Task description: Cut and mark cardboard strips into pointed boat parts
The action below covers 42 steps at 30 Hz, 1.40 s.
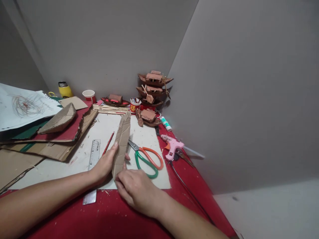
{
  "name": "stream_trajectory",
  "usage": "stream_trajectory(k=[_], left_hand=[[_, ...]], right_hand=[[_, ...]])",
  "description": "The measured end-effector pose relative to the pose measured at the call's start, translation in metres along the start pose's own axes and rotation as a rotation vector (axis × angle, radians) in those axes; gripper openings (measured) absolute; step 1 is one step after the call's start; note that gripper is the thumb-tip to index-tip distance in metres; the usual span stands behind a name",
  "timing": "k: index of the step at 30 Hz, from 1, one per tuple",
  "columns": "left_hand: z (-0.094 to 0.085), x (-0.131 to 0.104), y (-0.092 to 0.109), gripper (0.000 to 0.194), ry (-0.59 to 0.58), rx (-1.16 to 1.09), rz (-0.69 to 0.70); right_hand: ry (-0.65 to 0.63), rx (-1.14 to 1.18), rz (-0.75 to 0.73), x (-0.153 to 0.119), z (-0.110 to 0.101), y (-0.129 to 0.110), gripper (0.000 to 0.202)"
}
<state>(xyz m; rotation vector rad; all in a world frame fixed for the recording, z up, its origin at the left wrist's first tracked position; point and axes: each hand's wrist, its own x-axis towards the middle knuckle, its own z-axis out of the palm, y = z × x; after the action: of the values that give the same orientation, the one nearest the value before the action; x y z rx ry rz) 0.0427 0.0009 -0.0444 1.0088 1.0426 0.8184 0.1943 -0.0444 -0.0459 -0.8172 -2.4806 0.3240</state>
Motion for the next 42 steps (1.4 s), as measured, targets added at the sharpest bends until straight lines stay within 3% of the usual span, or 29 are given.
stream_trajectory(k=[8, 18, 24, 30, 35, 37, 42], left_hand=[[-0.001, -0.001, 0.001, 0.071, 0.004, 0.027, -0.011], [0.002, -0.004, 0.004, 0.069, 0.006, 0.069, 0.031], [0.004, -0.006, 0.006, 0.070, 0.012, 0.134, 0.049], [0.003, -0.007, 0.004, 0.071, -0.014, 0.154, 0.069], [0.001, -0.004, -0.001, 0.063, -0.071, 0.110, 0.147], [0.000, -0.003, -0.002, 0.063, -0.055, 0.068, 0.102], [-0.001, -0.001, -0.002, 0.071, -0.034, -0.036, -0.068]], right_hand=[[0.092, 0.067, 0.004, 0.002, -0.006, 0.004, 0.008], [-0.010, 0.019, -0.017, 0.001, -0.002, 0.000, 0.012], [-0.001, 0.024, -0.003, 0.000, 0.003, -0.002, 0.010], [0.068, 0.032, 0.028, -0.001, 0.007, -0.001, 0.010], [0.206, 0.082, 0.136, 0.000, -0.004, 0.006, 0.012], [0.206, 0.143, 0.105, 0.000, -0.008, 0.005, 0.011], [0.066, 0.174, 0.020, 0.002, -0.008, 0.000, 0.005]])
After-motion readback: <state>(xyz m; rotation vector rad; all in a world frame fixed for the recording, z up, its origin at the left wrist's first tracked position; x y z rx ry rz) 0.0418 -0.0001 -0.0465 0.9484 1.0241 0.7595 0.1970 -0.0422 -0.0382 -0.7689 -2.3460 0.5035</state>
